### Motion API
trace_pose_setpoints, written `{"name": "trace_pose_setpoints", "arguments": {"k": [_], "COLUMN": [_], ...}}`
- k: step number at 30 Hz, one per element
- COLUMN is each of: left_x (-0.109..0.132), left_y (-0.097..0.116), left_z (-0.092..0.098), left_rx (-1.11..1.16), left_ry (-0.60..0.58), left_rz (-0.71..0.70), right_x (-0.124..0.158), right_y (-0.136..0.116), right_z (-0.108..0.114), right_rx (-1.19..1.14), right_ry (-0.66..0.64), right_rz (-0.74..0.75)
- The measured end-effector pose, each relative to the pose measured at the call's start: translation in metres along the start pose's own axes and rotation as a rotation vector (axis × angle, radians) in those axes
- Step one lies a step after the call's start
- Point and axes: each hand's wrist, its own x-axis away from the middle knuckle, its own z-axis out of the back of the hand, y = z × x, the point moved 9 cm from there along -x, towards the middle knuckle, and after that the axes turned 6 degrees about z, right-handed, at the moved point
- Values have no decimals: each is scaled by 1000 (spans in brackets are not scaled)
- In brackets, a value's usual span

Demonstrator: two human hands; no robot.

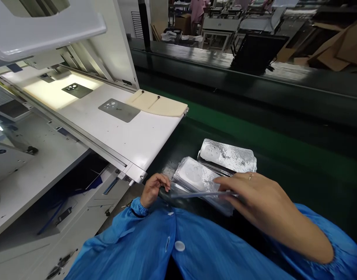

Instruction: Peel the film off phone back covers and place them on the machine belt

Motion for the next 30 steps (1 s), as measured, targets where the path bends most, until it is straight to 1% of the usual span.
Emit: {"name": "trace_pose_setpoints", "arguments": {"k": [1,2,4,6,7,8,10,11,12,13,16,18,20,23,25,28,30], "left_x": [0,-1,-1,0,0,-1,-2,-2,-1,0,1,0,0,-1,-2,-3,-2], "left_y": [5,11,23,30,32,34,37,37,36,35,24,18,15,13,13,12,10], "left_z": [-3,-10,-32,-51,-57,-60,-60,-60,-58,-56,-42,-32,-30,-31,-30,-28,-26], "left_rx": [-16,-68,-271,-536,-646,-728,-798,-802,-798,-792,-796,-788,-765,-740,-735,-732,-720], "left_ry": [-11,-56,-213,-358,-393,-402,-382,-374,-370,-363,-293,-243,-242,-257,-253,-230,-220], "left_rz": [-18,-20,-8,10,18,15,-8,-34,-62,-83,-48,-4,-2,-14,-12,-2,10], "right_x": [-6,-12,-24,-36,-41,-46,-52,-54,-55,-57,-57,-54,-53,-55,-57,-59,-59], "right_y": [-15,-30,-58,-79,-88,-96,-107,-106,-101,-91,-56,-43,-41,-45,-48,-50,-51], "right_z": [2,1,-10,-27,-35,-41,-43,-40,-36,-34,-33,-34,-34,-31,-27,-15,-10], "right_rx": [79,157,293,368,385,385,325,263,188,117,-9,-49,-98,-156,-196,-252,-247], "right_ry": [14,25,37,34,34,37,88,120,134,121,5,-42,-39,0,43,140,170], "right_rz": [85,160,267,317,339,367,423,427,406,360,204,174,191,217,220,235,254]}}
